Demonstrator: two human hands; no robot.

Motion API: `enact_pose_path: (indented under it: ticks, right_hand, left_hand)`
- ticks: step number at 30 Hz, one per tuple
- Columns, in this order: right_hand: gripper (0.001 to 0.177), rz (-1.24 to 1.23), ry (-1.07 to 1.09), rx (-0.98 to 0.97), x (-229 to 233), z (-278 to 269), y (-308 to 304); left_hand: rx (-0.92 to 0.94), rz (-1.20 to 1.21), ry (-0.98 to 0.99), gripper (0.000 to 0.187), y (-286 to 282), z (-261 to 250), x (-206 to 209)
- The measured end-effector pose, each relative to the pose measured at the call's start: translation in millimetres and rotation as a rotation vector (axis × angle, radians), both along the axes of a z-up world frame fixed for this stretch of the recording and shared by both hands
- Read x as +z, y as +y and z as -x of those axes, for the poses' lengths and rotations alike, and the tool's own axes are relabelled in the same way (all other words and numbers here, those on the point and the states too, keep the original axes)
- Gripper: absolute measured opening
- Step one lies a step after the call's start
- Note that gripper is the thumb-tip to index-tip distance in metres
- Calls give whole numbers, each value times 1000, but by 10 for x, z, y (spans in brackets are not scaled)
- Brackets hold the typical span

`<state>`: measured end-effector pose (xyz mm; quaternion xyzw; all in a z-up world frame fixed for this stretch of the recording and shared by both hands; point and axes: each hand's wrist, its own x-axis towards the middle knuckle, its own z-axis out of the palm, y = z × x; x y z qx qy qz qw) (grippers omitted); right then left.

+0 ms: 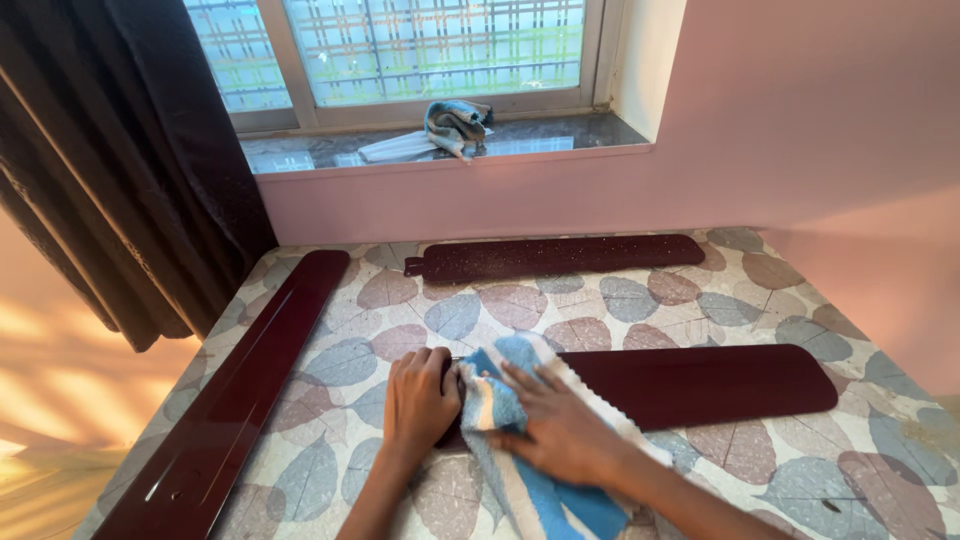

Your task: The person wipes two maroon ceiling fan blades laid on a patterned surface using a blue and white cloth. They clean one blade thoroughly, then move to the second blade and continue wiping both sides.

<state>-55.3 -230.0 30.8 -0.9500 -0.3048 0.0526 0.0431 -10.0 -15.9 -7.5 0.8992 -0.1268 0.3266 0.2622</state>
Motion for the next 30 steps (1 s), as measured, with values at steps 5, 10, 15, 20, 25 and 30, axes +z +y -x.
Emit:
enact_pose_path:
  ticks: [5,10,15,20,25,30]
  right_hand:
    - [69,-301,-111,253,-198,-14,-153]
    - [72,6,80,-38,-29,7,-207]
    - [68,-198,318,-231,89,-13,-400]
    - [61,-132,-239,125,-272,88,-569]
    - [57,-245,120,-215,-57,57,-761]
    - [54,-295,-182,-20,-266,199,-724]
  left_hand:
    - [-1,-36,-26,15,3,-44,-32]
    - [-38,-23,-75,15,7,-5,3]
    - [-7,-182,-95,18,-35,55,56]
    - [-35,-372,-44,24,-102,61,80]
    - [-20,-483,-87,39,-118,66,41]
    - [13,-532,9,40,-172,95,45]
